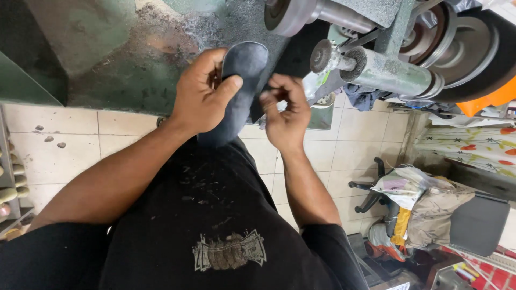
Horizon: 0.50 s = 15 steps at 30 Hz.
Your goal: Grinding the edges of a shoe sole component using a sanding machine
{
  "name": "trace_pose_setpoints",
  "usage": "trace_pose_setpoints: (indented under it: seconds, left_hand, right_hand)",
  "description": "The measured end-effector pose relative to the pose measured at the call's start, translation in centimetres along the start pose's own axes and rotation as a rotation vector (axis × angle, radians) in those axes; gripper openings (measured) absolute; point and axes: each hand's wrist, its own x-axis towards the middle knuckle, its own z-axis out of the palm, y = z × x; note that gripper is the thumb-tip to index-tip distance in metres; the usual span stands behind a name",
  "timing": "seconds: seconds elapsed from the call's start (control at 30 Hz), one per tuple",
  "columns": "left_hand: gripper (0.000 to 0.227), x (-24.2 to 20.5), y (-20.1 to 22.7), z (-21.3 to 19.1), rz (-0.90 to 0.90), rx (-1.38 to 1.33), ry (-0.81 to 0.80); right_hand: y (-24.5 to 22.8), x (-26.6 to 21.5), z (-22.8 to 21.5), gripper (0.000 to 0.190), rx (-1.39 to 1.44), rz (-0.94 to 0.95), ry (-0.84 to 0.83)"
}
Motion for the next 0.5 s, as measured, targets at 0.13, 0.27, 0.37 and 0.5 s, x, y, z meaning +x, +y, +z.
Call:
trace_pose_setpoints:
  seconds: [0.13, 0.27, 0.37, 0.5]
  left_hand:
    - [0.023, -0.1, -1.0, 1.0, 0.196, 0.155, 0.042]
    - [0.038, 0.9, -0.5, 1.7, 0.166, -0.051, -0.161]
    - [0.027, 1.4, -1.2, 2.6, 0.196, -0.154, -0.148]
    - [0.019, 2.4, -2.8, 4.0, 0.106, -0.278, -0.117]
  right_hand:
    - [-0.5, 0.2, 0.6, 0.026, 0.322, 0.024, -0.071]
    - [0.1, 1.9, 0.7, 0.027, 0.057, -0.109, -0.089]
    - [1.0, 2.2, 0.4, 0.025, 0.002, -0.172, -0.089]
    - [1.7, 3.4, 0.2, 0.02, -0.05, -0.235, -0.053]
